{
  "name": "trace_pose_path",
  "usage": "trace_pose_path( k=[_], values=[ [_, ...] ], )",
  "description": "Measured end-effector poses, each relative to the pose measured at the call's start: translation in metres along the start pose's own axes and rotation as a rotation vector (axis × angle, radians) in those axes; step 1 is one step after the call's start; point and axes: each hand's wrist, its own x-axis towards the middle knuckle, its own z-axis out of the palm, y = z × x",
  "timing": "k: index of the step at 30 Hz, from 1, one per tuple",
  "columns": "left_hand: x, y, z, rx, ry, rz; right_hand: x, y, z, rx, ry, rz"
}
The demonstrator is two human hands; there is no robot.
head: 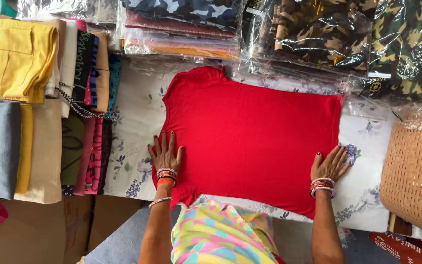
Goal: Fold a pair of grey pants and a red t-shirt.
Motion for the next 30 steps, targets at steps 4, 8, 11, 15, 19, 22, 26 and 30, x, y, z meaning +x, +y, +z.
trace_pose_path(
  k=[4,8,11,15,19,22,26,30],
  values=[
    [0.007,0.022,0.016,-0.003,0.049,-0.024,-0.002,-0.041,0.016,-0.034,0.061,0.033],
    [0.02,0.109,0.026,-0.297,0.217,0.148,-0.034,-0.168,0.027,-0.183,0.054,-0.36],
    [0.04,0.166,0.037,-0.476,0.14,0.397,-0.04,-0.228,0.066,-0.149,-0.144,-0.825],
    [0.074,0.166,0.01,-0.324,0.001,0.549,0.003,-0.254,0.027,-0.28,-0.288,-0.968],
    [0.103,0.086,-0.001,0.048,0.013,0.199,0.062,-0.18,-0.011,-0.23,0.04,-0.658],
    [0.114,0.042,-0.007,0.002,0.001,-0.019,0.107,-0.065,0.019,-0.141,0.046,-0.332],
    [0.113,0.039,-0.011,-0.06,0.005,0.001,0.123,-0.023,0.006,-0.083,-0.067,-0.123],
    [0.107,0.045,-0.008,-0.052,0.005,-0.026,0.117,-0.031,0.005,-0.003,-0.059,-0.018]
  ],
)
